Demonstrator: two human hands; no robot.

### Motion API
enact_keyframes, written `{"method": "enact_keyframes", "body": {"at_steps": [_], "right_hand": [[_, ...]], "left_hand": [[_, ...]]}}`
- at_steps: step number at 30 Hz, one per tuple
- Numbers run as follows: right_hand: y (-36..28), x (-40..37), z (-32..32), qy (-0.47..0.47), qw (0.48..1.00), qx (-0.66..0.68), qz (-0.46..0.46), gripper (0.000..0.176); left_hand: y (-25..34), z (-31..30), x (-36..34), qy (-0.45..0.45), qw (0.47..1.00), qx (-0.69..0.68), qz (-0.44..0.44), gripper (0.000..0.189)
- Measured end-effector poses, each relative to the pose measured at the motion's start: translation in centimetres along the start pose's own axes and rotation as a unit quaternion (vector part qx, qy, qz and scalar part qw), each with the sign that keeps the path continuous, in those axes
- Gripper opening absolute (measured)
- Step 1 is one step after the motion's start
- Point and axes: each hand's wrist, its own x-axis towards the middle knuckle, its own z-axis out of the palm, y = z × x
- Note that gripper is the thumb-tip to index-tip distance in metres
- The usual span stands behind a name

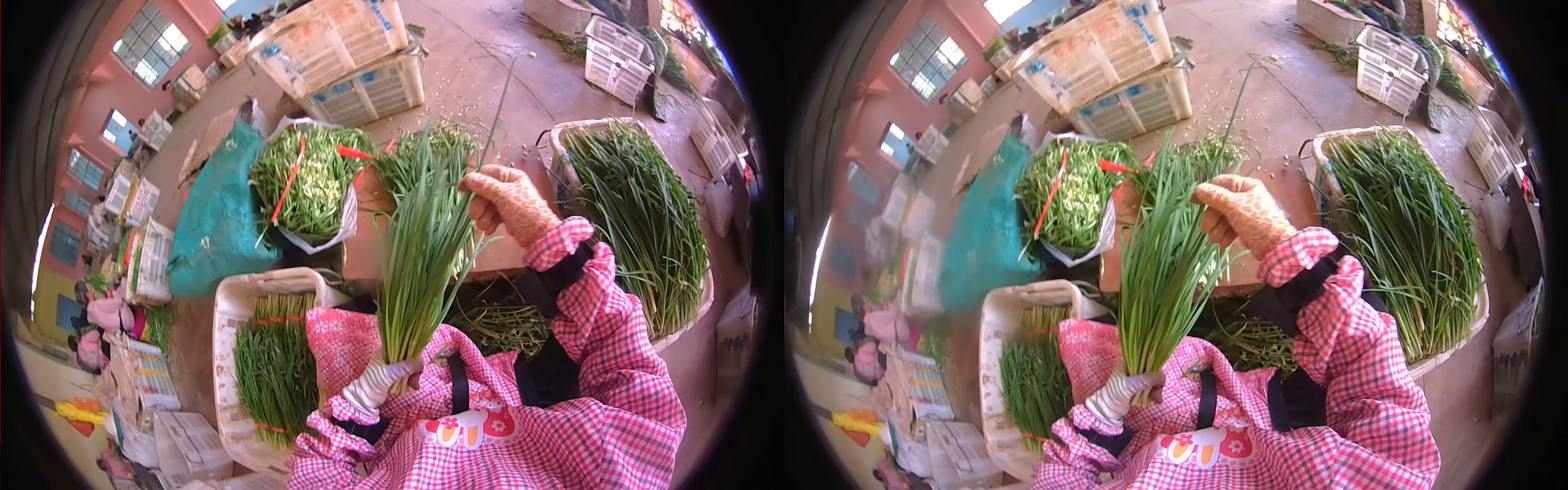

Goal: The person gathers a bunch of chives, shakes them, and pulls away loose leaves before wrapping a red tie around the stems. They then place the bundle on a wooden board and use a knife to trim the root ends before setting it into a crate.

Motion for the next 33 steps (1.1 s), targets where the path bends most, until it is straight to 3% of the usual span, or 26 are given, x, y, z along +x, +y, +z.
{"method": "enact_keyframes", "body": {"at_steps": [7,9,11,13,17,22,25,28,31,33], "right_hand": [[-1.5,-2.4,-1.3,0.014,0.999,-0.02,-0.044,0.021],[-1.4,-3.1,-1.4,0.013,0.999,0.022,-0.033,0.021],[-1.3,-3.6,-1.5,0.072,0.997,0.001,-0.042,0.02],[-0.5,-3.9,-2.9,0.048,0.997,0.032,-0.049,0.021],[0.3,-4.7,-3.5,0.081,0.994,0.048,-0.054,0.021],[0.8,-6.7,-5.4,0.137,0.984,0.096,-0.067,0.021],[0.7,-7.4,-6.5,0.162,0.977,0.113,-0.079,0.022],[-0.4,-8.9,-7.9,0.169,0.964,0.126,-0.16,0.024],[-1.6,-10.4,-10.3,0.19,0.951,0.113,-0.214,0.027],[-2.3,-11.4,-11.6,0.216,0.94,0.127,-0.23,0.028]], "left_hand": [[-0.3,0.9,0.9,-0.045,0.996,-0.065,-0.037,0.026],[-0.6,1.1,1.0,-0.046,0.994,-0.096,-0.021,0.024],[-0.7,1.3,1.2,-0.047,0.993,-0.105,-0.015,0.022],[-0.3,1.8,1.1,-0.05,0.987,-0.151,-0.008,0.021],[-1.6,1.1,1.7,-0.101,0.969,-0.223,-0.013,0.027],[-2.5,0.9,2.1,-0.102,0.961,-0.256,-0.002,0.035],[-3.5,0.0,2.6,-0.099,0.968,-0.229,-0.013,0.037],[-3.1,0.2,2.6,-0.095,0.968,-0.232,0.017,0.038],[-1.3,0.1,1.9,-0.007,0.983,-0.165,0.073,0.033],[-0.9,-1.0,1.5,0.023,0.984,-0.163,0.065,0.031]]}}
